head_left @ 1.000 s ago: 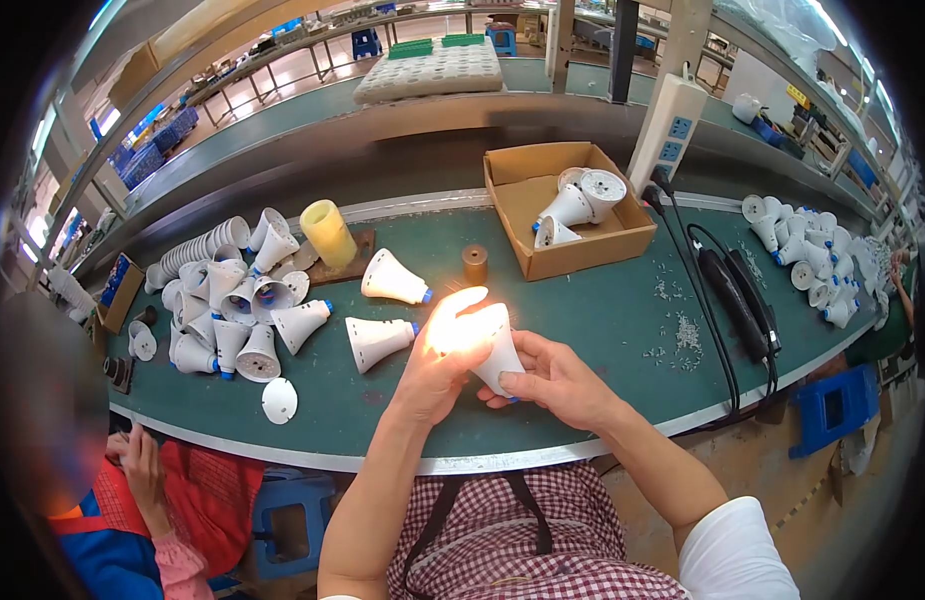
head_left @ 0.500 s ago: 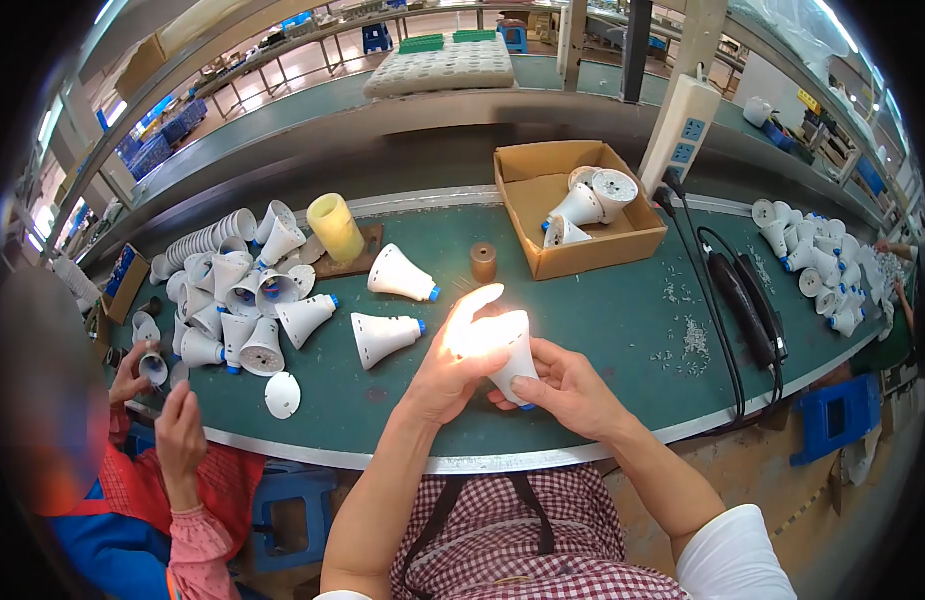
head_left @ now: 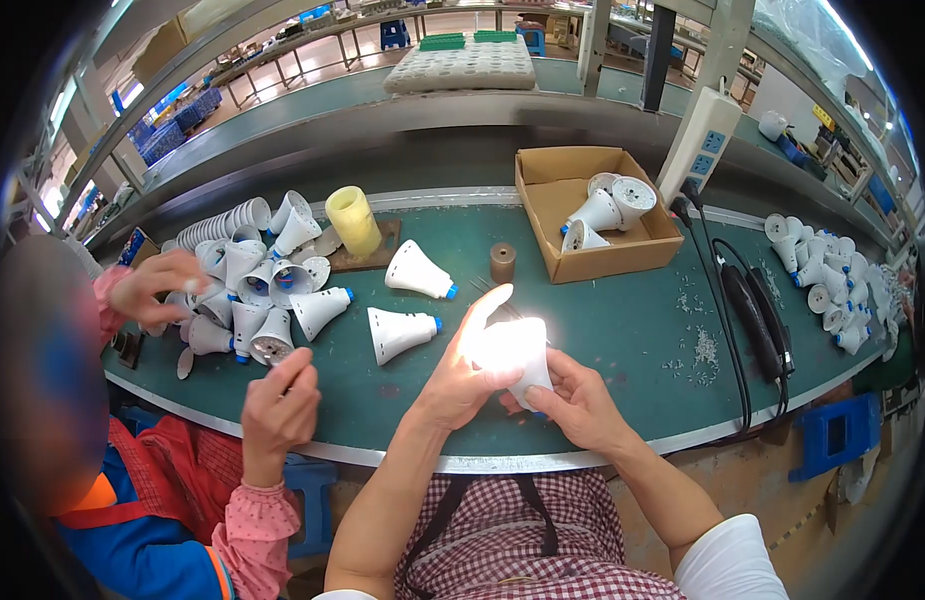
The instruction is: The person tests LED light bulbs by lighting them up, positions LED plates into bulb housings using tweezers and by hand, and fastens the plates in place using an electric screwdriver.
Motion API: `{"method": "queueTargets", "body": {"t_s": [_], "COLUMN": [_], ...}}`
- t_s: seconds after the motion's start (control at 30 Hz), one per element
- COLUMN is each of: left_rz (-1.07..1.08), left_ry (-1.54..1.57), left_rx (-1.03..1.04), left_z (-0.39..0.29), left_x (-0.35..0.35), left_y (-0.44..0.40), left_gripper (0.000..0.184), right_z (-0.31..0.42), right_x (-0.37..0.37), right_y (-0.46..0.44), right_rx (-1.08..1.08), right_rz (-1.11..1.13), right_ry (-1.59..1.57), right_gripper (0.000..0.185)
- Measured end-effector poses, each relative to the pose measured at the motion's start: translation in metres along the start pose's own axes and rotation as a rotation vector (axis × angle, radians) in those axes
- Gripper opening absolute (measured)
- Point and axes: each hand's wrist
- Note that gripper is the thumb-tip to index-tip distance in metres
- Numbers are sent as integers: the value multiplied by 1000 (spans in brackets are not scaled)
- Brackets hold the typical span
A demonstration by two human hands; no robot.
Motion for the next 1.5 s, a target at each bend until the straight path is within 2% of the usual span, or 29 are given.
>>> {"method": "queueTargets", "body": {"t_s": [0.1,0.4,0.47,0.67,0.83,1.23,1.5], "left_rz": [62,37,42,32,8,33,22], "left_ry": [40,-10,-43,-75,-90,-121,-95], "left_rx": [17,44,115,42,112,89,67], "left_z": [2,5,9,4,9,7,5], "left_x": [-3,0,-2,6,10,10,10], "left_y": [0,2,1,4,1,0,2], "left_gripper": [94,91,88,84,85,87,90], "right_z": [-3,-6,-4,-9,0,-15,-7], "right_x": [0,-1,-1,-5,-1,-9,-4], "right_y": [1,3,4,9,12,10,10], "right_rx": [-16,-75,-55,-71,-35,-115,-57], "right_rz": [-20,13,3,5,-38,-30,-52], "right_ry": [-9,-14,-4,0,70,40,29], "right_gripper": [47,46,45,45,45,46,50]}}
Point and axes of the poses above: each hand's wrist, its own y-axis away from the middle knuckle, its own x-axis out of the palm, z = x × y, and after that the axes turned 5 degrees about -x, right-handed
